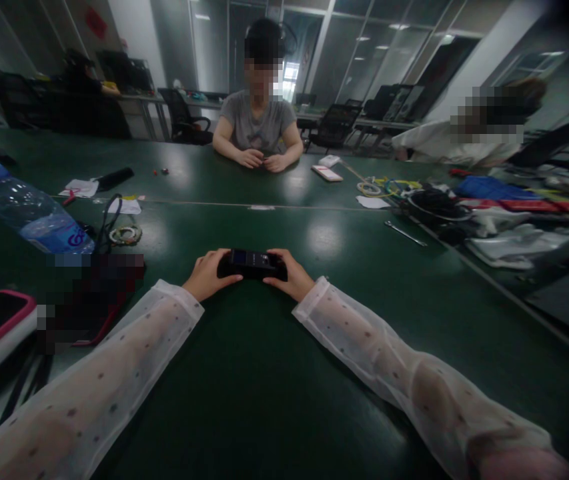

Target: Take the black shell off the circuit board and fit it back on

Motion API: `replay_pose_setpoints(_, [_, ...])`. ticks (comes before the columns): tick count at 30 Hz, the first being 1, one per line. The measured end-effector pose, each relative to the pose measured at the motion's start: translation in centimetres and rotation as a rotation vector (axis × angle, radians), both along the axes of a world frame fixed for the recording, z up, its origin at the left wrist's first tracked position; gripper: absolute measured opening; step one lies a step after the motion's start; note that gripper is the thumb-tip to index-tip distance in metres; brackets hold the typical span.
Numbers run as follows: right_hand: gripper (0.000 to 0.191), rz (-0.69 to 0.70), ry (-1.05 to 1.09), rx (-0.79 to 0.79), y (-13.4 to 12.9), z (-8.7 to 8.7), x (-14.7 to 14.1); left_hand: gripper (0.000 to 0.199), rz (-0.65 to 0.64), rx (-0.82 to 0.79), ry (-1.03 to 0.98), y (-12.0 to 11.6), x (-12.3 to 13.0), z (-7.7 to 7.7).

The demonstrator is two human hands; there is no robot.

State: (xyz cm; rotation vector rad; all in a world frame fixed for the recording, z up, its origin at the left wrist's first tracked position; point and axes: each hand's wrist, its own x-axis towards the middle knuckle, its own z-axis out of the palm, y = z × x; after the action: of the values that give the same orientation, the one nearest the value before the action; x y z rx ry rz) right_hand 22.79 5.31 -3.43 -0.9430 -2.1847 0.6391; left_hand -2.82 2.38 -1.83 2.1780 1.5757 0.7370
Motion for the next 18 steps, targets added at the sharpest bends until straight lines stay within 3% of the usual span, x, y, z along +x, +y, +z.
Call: replay_pose_setpoints(18, [0.062, -0.008, -0.021, -0.006, -0.05, 0.22, 0.01, 0.062, 0.015, -0.026, 0.006, -0.23, 0.10, 0.40])
